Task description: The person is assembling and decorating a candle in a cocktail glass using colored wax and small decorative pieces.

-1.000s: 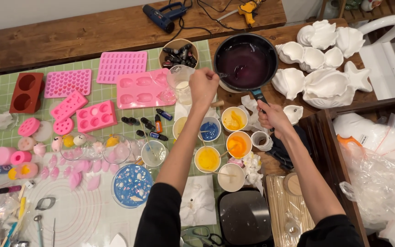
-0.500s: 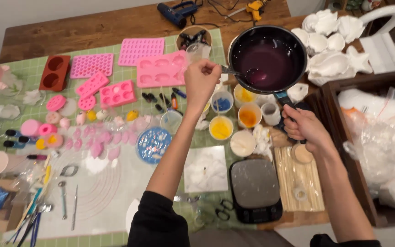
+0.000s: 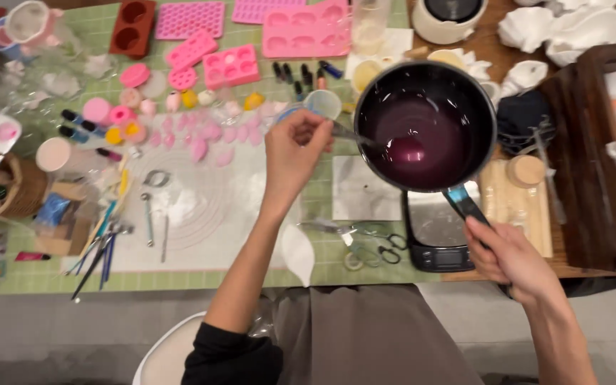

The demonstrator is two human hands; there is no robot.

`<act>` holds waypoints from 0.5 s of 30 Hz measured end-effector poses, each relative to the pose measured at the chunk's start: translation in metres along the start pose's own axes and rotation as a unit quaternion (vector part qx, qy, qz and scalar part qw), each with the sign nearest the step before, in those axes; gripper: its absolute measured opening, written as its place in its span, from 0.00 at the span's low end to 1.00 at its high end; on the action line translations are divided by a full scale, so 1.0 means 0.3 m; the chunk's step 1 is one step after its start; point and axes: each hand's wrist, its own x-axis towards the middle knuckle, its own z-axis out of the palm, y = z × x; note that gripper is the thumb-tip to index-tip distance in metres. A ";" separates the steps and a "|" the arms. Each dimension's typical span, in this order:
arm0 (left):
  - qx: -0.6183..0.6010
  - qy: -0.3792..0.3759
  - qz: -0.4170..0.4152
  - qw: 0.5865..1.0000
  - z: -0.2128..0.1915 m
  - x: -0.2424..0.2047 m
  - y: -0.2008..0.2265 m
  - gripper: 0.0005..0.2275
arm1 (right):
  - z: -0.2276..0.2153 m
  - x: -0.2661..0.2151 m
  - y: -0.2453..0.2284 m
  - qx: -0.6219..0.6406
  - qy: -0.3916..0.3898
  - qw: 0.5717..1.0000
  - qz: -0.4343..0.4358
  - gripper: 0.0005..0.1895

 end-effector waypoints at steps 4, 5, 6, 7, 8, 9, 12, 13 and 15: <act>0.006 0.001 -0.054 0.999 -0.115 -0.162 -0.001 0.05 | 0.127 -0.085 0.164 0.038 0.004 0.998 0.041 0.17; 0.008 -0.005 -0.057 0.998 -0.136 -0.201 -0.008 0.05 | 0.154 -0.102 0.213 0.051 0.003 0.998 0.046 0.17; 0.011 -0.011 -0.060 0.998 -0.160 -0.240 -0.015 0.04 | 0.183 -0.120 0.261 0.063 0.002 0.997 0.051 0.17; 0.014 -0.009 -0.058 0.998 -0.185 -0.270 -0.024 0.04 | 0.222 -0.127 0.297 0.064 -0.001 0.997 0.049 0.17; 0.014 -0.019 -0.060 0.998 -0.210 -0.300 -0.035 0.04 | 0.261 -0.132 0.333 0.072 0.004 0.996 0.048 0.17; 0.015 -0.032 -0.067 0.997 -0.235 -0.339 -0.048 0.04 | 0.303 -0.148 0.379 0.081 0.011 0.995 0.053 0.17; -0.003 -0.066 -0.096 0.993 -0.308 -0.413 -0.068 0.06 | 0.436 -0.171 0.485 0.092 0.041 0.993 0.061 0.16; -0.005 -0.081 -0.096 0.992 -0.333 -0.435 -0.087 0.06 | 0.479 -0.171 0.526 0.102 0.052 0.992 0.060 0.16; 0.047 -0.094 -0.111 0.988 -0.363 -0.479 -0.125 0.07 | 0.547 -0.177 0.606 0.119 0.079 0.987 0.068 0.16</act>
